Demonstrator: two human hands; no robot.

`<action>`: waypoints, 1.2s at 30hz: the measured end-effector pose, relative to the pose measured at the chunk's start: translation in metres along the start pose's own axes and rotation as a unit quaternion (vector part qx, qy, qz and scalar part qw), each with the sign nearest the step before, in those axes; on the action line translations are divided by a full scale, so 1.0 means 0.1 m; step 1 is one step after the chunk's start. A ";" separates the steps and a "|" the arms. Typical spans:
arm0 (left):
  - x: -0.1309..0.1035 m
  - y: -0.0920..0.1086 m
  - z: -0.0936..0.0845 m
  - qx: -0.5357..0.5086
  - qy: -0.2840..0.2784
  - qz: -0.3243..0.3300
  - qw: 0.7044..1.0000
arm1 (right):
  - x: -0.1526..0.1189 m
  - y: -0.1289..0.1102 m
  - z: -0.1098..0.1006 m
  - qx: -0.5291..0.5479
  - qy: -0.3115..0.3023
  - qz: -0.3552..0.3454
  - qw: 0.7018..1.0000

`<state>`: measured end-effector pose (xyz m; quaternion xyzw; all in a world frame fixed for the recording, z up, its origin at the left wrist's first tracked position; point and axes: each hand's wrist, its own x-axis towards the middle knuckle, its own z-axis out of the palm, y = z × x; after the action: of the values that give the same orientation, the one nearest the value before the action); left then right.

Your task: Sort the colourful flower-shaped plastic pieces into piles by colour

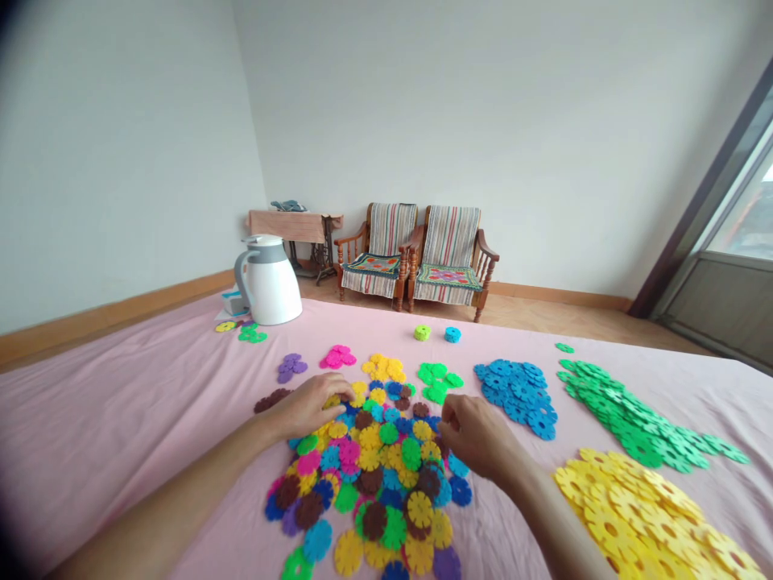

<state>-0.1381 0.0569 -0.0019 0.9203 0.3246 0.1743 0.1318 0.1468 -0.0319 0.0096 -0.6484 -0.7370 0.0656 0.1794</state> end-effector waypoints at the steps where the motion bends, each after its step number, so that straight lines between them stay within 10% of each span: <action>1: 0.00 0.00 0.01 0.004 0.009 -0.002 1.000 | -0.03 0.00 -0.02 -0.003 -0.018 -0.002 1.000; 7: 0.01 0.09 0.01 -0.002 0.031 0.028 0.999 | -0.11 -0.11 0.01 0.049 -0.084 -0.040 0.994; 15: -0.01 0.26 0.02 0.002 -0.002 0.071 0.997 | -0.01 -0.34 0.16 0.171 -0.025 -0.077 0.982; 20: -0.01 0.25 0.03 -0.002 -0.004 0.070 0.998 | 0.03 -0.17 0.24 0.088 0.044 -0.043 0.994; 36: 0.00 0.29 0.03 -0.012 0.007 0.077 0.997 | -0.02 -0.21 0.17 0.060 -0.020 -0.077 0.995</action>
<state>-0.1206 0.0347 0.0054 0.9397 0.2519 0.1936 0.1268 0.1212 -0.0342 0.0004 -0.5765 -0.7827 0.1088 0.2078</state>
